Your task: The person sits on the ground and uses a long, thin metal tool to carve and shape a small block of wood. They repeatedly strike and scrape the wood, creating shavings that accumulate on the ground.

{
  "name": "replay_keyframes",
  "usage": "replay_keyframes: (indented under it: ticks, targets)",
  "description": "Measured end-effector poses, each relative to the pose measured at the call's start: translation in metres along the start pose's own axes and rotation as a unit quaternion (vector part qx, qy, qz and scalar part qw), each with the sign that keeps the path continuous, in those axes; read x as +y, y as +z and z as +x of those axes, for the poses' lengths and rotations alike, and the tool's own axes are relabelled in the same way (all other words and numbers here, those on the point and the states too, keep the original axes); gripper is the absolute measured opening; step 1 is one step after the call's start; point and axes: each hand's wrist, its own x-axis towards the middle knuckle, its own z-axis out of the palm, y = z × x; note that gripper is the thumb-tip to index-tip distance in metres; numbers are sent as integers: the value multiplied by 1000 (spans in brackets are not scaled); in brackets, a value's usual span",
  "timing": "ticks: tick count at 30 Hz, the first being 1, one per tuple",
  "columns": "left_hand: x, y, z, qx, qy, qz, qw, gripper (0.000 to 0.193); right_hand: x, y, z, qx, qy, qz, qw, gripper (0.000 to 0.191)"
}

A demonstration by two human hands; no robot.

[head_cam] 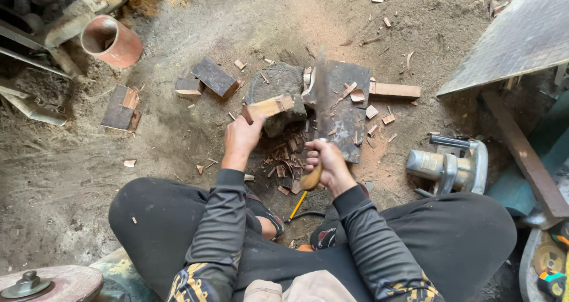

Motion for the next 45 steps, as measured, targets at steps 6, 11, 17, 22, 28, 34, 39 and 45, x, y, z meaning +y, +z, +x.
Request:
replay_keyframes:
  ticks: [6,11,17,22,28,34,39,45]
  targets:
    - [-29,31,18,177,127,-305,927,70,-12,1,-17,47,-87,-90,991,12]
    - [-23,27,18,26,-91,-513,853,51,-2,15,-27,38,-129,-195,971,16]
    - [-24,15,21,-9,-217,-437,873,58,13,26,-24,98,-200,-389,894,21]
    - [-39,39,31,99,-146,-322,930,60,20,21,-14,98,-197,-481,849,33]
    - [-33,47,28,88,-141,-460,872,48,29,4,2,118,-183,-482,849,60]
    - [-5,7,16,-1,-197,-350,916,48,36,-10,17,149,-128,-470,860,61]
    - [-12,1,30,17,-157,-291,944,44,41,-17,25,168,-137,-483,849,59]
    - [-22,32,44,139,30,-189,972,50,46,-21,30,173,-149,-490,841,54]
